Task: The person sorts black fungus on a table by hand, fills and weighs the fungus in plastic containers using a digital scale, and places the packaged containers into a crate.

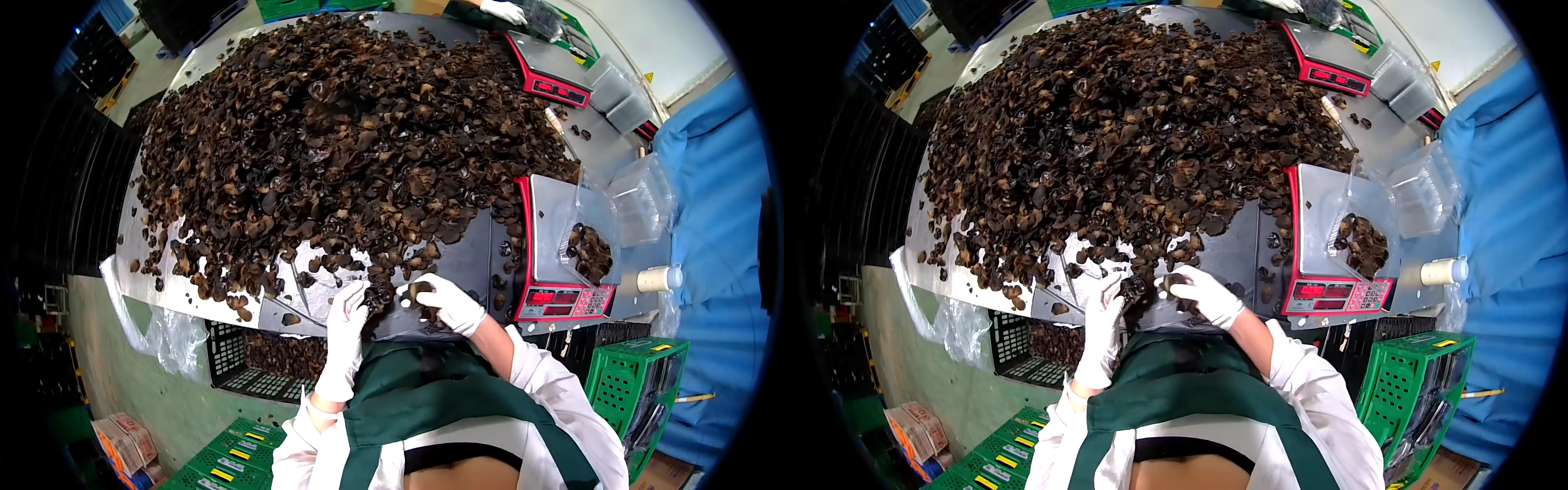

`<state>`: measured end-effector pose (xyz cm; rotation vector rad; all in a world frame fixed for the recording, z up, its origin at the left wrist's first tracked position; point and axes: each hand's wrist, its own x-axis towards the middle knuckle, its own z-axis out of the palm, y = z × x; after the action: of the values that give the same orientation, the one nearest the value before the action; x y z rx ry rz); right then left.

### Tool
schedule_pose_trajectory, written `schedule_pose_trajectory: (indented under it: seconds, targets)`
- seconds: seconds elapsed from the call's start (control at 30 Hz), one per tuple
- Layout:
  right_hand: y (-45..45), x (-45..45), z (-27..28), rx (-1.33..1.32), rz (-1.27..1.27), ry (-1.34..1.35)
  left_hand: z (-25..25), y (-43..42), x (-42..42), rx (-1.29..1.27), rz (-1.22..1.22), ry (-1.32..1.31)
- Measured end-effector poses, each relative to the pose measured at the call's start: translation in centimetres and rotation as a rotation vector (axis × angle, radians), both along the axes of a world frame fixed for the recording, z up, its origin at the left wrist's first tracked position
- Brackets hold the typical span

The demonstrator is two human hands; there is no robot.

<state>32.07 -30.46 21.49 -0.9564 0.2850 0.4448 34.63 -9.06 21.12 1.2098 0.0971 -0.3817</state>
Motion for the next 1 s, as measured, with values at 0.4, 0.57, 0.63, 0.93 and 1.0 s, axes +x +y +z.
schedule_pose_trajectory:
  seconds: [0.4, 0.57, 0.63, 0.93, 1.0]
  targets:
    - [1.1, 0.1, -1.4, 0.473, -0.221, 0.032, 3.9, -3.2, 0.5, 0.687, -0.306, -0.871]
    - [-7.2, -0.8, 9.5, -0.395, -0.442, -0.246, 3.0, -0.7, 1.8, 0.609, -0.106, -0.600]
    - [-11.2, -2.4, 11.1, -1.045, -0.712, -0.306, 3.4, 0.9, 2.5, 0.700, -0.067, -0.560]
    - [-22.3, -7.9, 7.5, -2.280, -0.319, -0.142, 0.4, 5.4, 2.3, 0.799, 0.028, -0.405]
    - [-20.5, -7.3, 8.8, -2.323, -0.435, -0.248, -0.8, 5.5, 1.9, 0.848, 0.032, -0.466]
